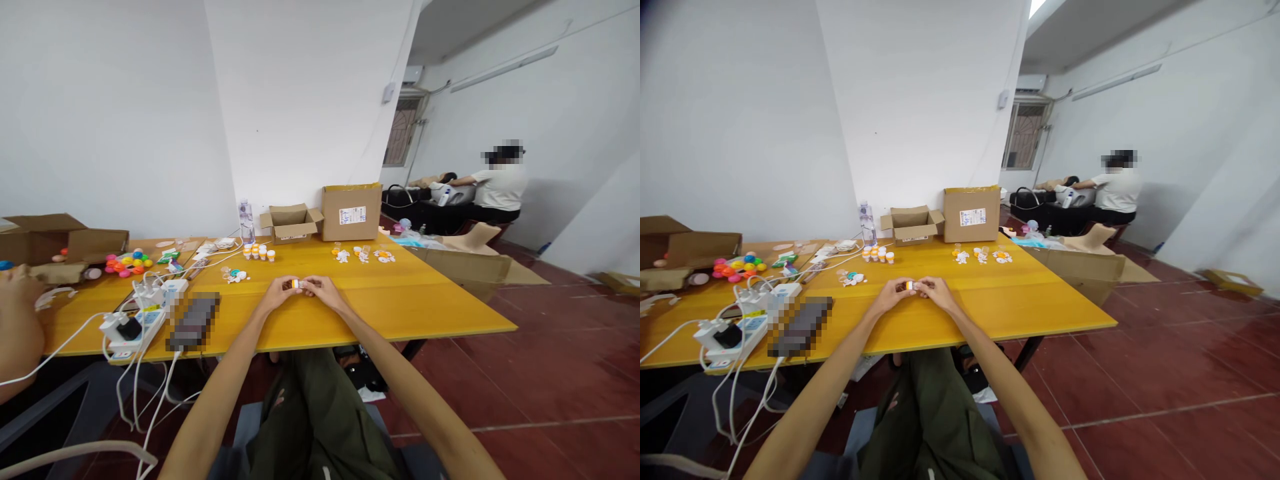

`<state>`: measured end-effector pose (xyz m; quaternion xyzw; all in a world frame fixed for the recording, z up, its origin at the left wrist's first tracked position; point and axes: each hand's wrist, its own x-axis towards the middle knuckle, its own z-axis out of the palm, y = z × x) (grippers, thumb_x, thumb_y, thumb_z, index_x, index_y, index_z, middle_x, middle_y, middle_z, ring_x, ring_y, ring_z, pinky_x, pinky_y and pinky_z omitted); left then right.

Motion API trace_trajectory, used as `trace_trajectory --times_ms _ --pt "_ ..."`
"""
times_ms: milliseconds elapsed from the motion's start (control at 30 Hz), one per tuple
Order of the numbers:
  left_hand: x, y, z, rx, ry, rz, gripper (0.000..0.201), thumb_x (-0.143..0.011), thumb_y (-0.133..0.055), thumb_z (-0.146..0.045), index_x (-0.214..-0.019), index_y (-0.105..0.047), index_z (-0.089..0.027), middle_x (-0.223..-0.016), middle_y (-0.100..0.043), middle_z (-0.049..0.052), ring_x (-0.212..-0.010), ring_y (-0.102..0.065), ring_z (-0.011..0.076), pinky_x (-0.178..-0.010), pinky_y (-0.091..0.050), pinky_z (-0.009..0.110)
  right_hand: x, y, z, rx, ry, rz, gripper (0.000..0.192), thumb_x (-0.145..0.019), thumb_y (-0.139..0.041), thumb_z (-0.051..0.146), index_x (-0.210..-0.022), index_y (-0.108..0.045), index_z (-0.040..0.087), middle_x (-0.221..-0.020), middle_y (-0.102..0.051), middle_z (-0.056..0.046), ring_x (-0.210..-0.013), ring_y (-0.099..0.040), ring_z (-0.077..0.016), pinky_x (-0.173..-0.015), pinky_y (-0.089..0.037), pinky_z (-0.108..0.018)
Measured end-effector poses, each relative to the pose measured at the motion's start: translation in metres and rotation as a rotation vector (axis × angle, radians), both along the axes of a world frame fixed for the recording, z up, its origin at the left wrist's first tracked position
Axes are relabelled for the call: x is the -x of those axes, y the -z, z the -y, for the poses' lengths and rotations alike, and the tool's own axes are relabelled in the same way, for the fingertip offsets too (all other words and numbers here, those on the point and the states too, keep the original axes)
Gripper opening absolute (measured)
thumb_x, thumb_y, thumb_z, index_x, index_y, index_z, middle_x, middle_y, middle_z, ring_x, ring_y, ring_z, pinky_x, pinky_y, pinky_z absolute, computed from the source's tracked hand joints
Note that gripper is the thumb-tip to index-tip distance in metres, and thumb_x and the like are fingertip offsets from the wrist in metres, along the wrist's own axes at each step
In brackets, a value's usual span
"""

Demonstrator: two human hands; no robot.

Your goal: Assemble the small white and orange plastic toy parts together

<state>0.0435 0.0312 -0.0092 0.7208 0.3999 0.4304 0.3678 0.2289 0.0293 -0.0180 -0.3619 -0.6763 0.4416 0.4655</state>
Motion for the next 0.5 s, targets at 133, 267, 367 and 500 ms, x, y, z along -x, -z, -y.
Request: trace_trajectory --times_ms 133,267,367,500 --pt "0.0005 0.0025 -0.0020 0.016 -0.007 0.010 0.036 -0.066 -0.080 -0.032 -0.098 -0.074 -0.017 -0.093 -0.074 0.006 -0.085 -0.066 0.0201 -0.079 -0.052 0.032 0.0004 -0.0009 0.0004 -0.014 0.018 0.020 0.041 -0.073 -0.067 0.059 -0.083 -0.068 0.019 -0.065 -0.067 -0.001 -0.060 -0.064 -0.0161 -0.061 -0.053 -0.029" --pt "0.0005 0.0045 -0.0030 0.010 0.006 0.035 0.037 -0.064 -0.080 -0.029 -0.099 -0.073 -0.017 -0.091 -0.074 0.005 -0.081 -0.066 0.0190 -0.076 -0.053 0.031 0.0020 -0.0032 0.0034 -0.032 0.036 0.049 0.044 -0.076 -0.062 0.063 -0.084 -0.065 0.020 -0.062 -0.066 0.000 -0.054 -0.061 -0.0144 -0.054 -0.050 -0.026" --pt "0.0003 0.0044 -0.0022 0.005 0.012 0.056 0.036 -0.063 -0.080 -0.026 -0.097 -0.072 -0.017 -0.091 -0.074 0.004 -0.079 -0.066 0.0178 -0.075 -0.053 0.031 0.0036 -0.0055 0.0056 -0.055 0.046 0.083 0.046 -0.079 -0.057 0.066 -0.078 -0.062 0.020 -0.060 -0.064 0.001 -0.050 -0.058 -0.0130 -0.051 -0.047 -0.025" --pt "0.0003 0.0024 -0.0003 0.008 0.009 0.030 0.036 -0.064 -0.079 -0.027 -0.098 -0.071 -0.018 -0.089 -0.074 0.004 -0.078 -0.066 0.0179 -0.075 -0.053 0.031 0.0040 -0.0061 0.0053 -0.066 0.049 0.120 0.047 -0.083 -0.053 0.066 -0.072 -0.059 0.020 -0.058 -0.063 0.000 -0.050 -0.057 -0.0125 -0.051 -0.046 -0.024"
